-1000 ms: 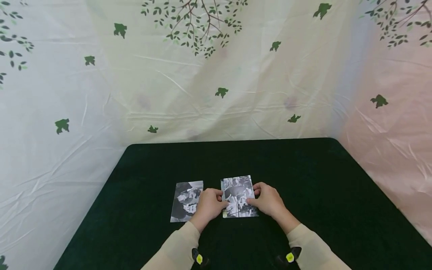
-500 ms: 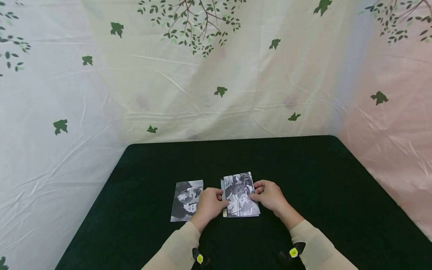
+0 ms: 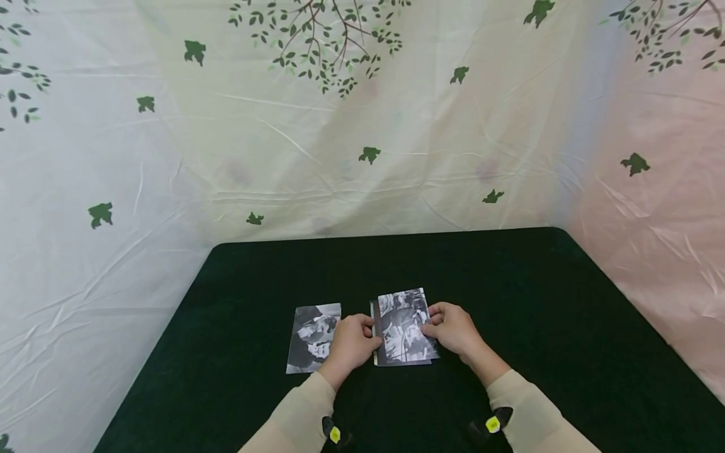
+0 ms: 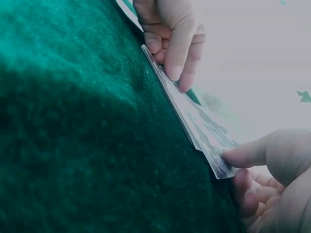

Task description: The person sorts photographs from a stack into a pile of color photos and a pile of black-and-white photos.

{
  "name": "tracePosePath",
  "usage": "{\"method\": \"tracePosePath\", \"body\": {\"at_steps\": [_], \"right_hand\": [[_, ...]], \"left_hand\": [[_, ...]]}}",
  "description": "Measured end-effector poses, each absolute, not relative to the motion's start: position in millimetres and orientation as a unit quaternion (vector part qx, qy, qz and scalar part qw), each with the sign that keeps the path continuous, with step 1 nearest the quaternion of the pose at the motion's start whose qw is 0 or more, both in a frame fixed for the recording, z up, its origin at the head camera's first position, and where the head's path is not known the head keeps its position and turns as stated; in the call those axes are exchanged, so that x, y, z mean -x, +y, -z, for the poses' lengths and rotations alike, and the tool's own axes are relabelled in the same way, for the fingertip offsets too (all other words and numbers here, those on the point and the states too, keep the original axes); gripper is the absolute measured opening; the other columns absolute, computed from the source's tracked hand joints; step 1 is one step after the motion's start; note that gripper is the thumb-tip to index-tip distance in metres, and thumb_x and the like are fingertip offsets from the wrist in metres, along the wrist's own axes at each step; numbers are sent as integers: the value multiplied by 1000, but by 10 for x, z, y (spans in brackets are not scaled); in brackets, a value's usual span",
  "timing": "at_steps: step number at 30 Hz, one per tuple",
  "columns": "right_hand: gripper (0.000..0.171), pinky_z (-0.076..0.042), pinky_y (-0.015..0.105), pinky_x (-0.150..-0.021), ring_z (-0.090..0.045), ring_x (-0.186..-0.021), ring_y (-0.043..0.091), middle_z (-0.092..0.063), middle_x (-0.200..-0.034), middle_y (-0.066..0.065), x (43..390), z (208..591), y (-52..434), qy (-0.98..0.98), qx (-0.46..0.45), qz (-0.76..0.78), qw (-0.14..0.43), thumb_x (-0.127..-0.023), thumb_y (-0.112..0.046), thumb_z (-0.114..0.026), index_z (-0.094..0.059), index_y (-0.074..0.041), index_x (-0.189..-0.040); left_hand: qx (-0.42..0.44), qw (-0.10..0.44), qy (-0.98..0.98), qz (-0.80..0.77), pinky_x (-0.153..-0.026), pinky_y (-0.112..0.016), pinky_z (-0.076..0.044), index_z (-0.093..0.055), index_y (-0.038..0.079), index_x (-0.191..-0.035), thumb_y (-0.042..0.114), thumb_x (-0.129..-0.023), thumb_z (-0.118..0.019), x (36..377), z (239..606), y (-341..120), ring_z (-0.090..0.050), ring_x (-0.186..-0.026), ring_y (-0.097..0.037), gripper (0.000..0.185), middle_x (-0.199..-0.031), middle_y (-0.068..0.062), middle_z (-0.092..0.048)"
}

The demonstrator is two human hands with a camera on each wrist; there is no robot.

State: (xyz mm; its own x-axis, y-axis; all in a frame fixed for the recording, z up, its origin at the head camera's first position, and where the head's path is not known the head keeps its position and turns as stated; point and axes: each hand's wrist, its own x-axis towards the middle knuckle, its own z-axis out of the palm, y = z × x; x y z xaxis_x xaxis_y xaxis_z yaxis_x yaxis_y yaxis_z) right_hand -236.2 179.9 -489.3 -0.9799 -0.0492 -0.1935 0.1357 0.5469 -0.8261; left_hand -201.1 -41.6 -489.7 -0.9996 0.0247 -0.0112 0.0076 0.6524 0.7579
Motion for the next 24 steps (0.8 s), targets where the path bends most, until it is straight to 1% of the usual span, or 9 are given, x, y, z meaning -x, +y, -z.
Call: {"method": "tracePosePath", "body": {"at_steps": [4,8,11,16,24], "right_hand": [[33,-49,31,-66,-56,-84,22,-60,-101,9,2360,4891,1808,878,-22,470,92,-84,-12,-74,-60,-6,-113],[30,-49,31,-66,-57,-83,22,-61,-98,9,2359,4893,1818,870,-21,484,92,-86,-11,-70,-60,-4,-113],[28,-50,31,-68,-58,-82,21,-62,-95,9,2356,4889,1826,858,-21,504,98,-88,-11,-66,-60,-4,-115],[26,-50,32,-71,-59,-83,21,-64,-95,8,2361,4865,1841,846,-20,523,103,-92,-10,-59,-59,-3,-117],[26,-50,32,-71,-59,-83,21,-66,-94,8,2373,4847,1859,841,-19,532,98,-93,-11,-59,-60,-3,-117]], "left_hand": [[-11,4,907,-422,-55,-28,-46,-67,-1,-110,9,-80,-76,2008,4897,-415,-52,-67,-17,33,-78,-3,-57],[-17,-2,906,-422,-54,-27,-46,-67,-1,-109,8,-81,-75,2008,4902,-417,-52,-65,-15,30,-76,-1,-57],[-18,-2,906,-423,-53,-26,-45,-67,0,-110,11,-84,-72,2008,4899,-422,-53,-62,-14,28,-73,0,-57],[-16,-2,897,-441,-52,-27,-46,-66,2,-112,18,-89,-68,2011,4871,-437,-55,-58,-14,28,-71,1,-57],[-30,-16,894,-447,-51,-28,-46,-66,1,-113,18,-90,-66,2022,4832,-438,-54,-57,-14,29,-70,1,-57]]}}
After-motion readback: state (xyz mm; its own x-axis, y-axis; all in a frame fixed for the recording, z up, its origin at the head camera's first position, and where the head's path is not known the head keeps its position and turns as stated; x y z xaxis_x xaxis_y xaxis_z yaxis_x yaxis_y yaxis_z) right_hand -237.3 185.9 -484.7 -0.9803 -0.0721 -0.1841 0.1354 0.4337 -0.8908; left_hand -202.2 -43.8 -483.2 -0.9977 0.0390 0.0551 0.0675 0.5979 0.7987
